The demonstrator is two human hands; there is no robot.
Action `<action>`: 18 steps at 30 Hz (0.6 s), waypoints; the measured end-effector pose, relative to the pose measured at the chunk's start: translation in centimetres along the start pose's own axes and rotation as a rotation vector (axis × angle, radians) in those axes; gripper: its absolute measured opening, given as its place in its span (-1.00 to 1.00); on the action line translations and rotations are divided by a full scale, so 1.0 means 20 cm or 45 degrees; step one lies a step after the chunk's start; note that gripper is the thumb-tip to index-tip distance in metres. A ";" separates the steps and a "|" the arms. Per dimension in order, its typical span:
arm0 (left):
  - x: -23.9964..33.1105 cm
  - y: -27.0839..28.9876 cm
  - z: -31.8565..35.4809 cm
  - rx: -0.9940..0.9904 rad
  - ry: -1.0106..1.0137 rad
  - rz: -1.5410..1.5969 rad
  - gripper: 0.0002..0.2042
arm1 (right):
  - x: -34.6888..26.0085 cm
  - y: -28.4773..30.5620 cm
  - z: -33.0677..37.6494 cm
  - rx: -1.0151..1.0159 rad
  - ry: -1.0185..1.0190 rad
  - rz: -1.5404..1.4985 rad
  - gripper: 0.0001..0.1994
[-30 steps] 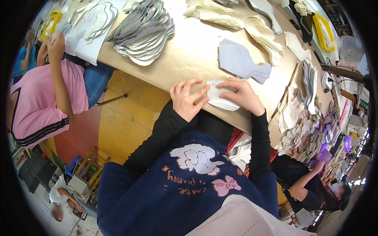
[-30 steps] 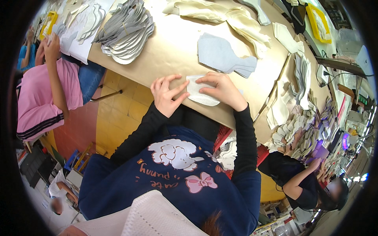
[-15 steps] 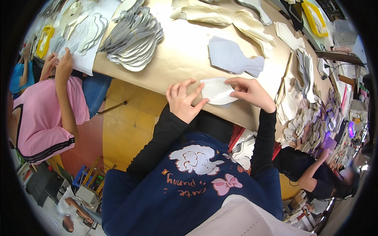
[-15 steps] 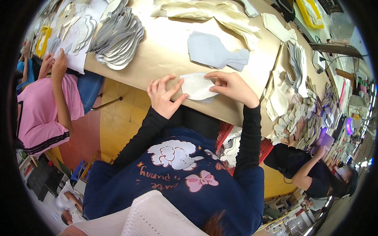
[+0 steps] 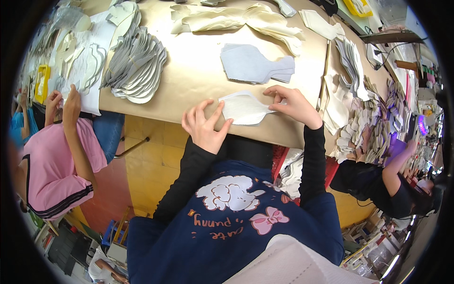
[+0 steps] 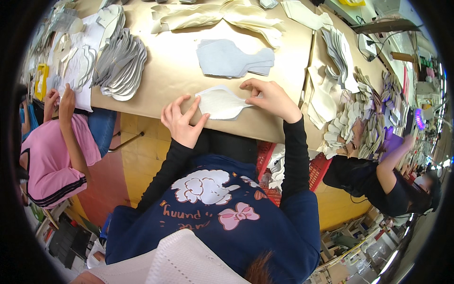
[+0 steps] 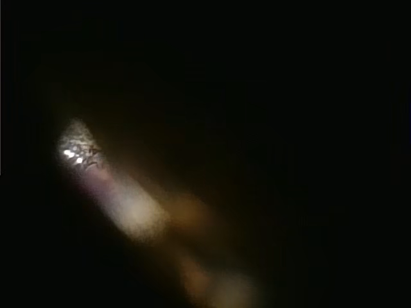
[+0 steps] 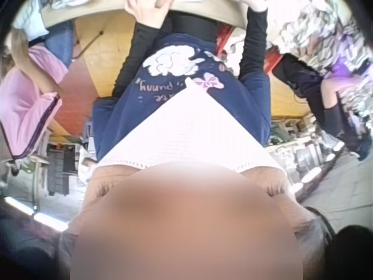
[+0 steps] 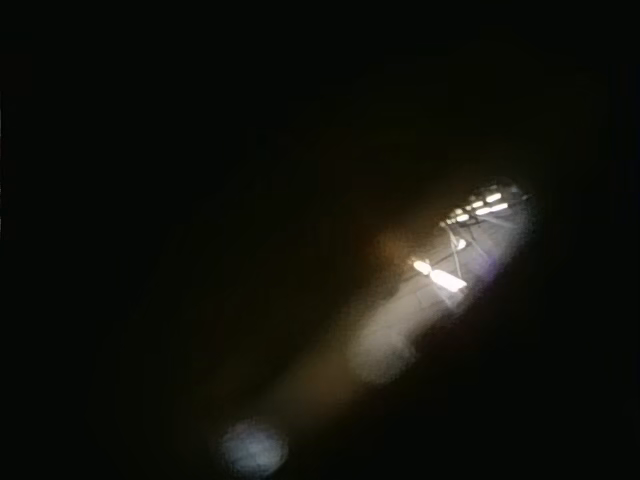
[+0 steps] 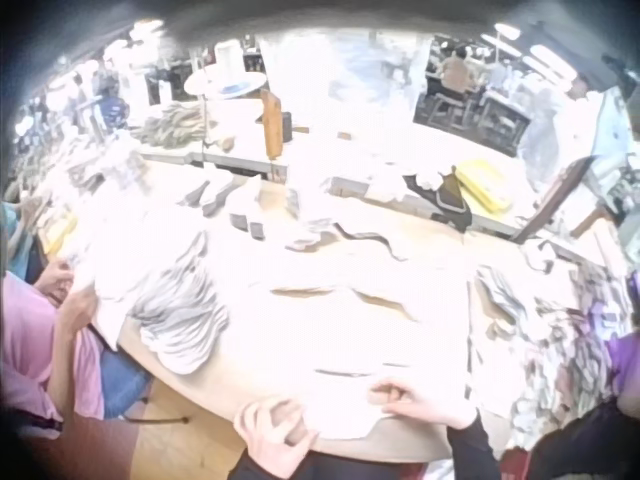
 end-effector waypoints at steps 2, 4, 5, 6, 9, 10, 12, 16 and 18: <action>0.03 -0.01 0.01 -0.003 0.062 -0.088 -0.60 | 0.00 0.00 -0.01 0.014 0.004 0.008 -0.59; 0.09 -0.04 0.00 -0.020 -0.019 -0.057 -0.60 | 0.00 0.00 -0.01 0.012 -0.030 0.040 -0.59; 0.14 -0.07 -0.02 -0.035 -0.129 0.013 -0.60 | -0.01 0.00 -0.01 0.032 -0.010 0.058 -0.61; 0.17 -0.10 -0.03 -0.037 -0.233 0.094 -0.60 | -0.01 0.00 0.00 0.041 -0.016 0.098 -0.62; 0.26 -0.22 -0.02 -0.192 -0.375 0.204 -0.58 | 0.00 -0.02 0.01 0.084 -0.047 0.155 -0.57; 0.29 -0.25 -0.01 -0.229 -0.433 0.165 -0.57 | -0.01 -0.01 0.02 0.111 -0.024 0.147 -0.55; 0.29 -0.29 0.00 -0.273 -0.467 0.037 -0.52 | -0.02 0.02 0.04 0.205 0.084 0.104 -0.52; 0.29 -0.30 0.01 -0.308 -0.524 -0.105 -0.49 | 0.11 0.07 0.12 0.189 -0.066 -0.210 -0.48; 0.29 -0.30 0.02 -0.312 -0.524 -0.138 -0.49 | 0.16 0.09 0.16 0.261 -0.131 -0.284 -0.49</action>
Point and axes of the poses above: each hand's wrist, its own z-axis away from the middle knuckle, its own y-axis out of the back of the hand, x = y × z, the point moved 8 cm from there along -z, towards the middle knuckle, and after that the axes turned 5 degrees about z, right-handed, at the moved point
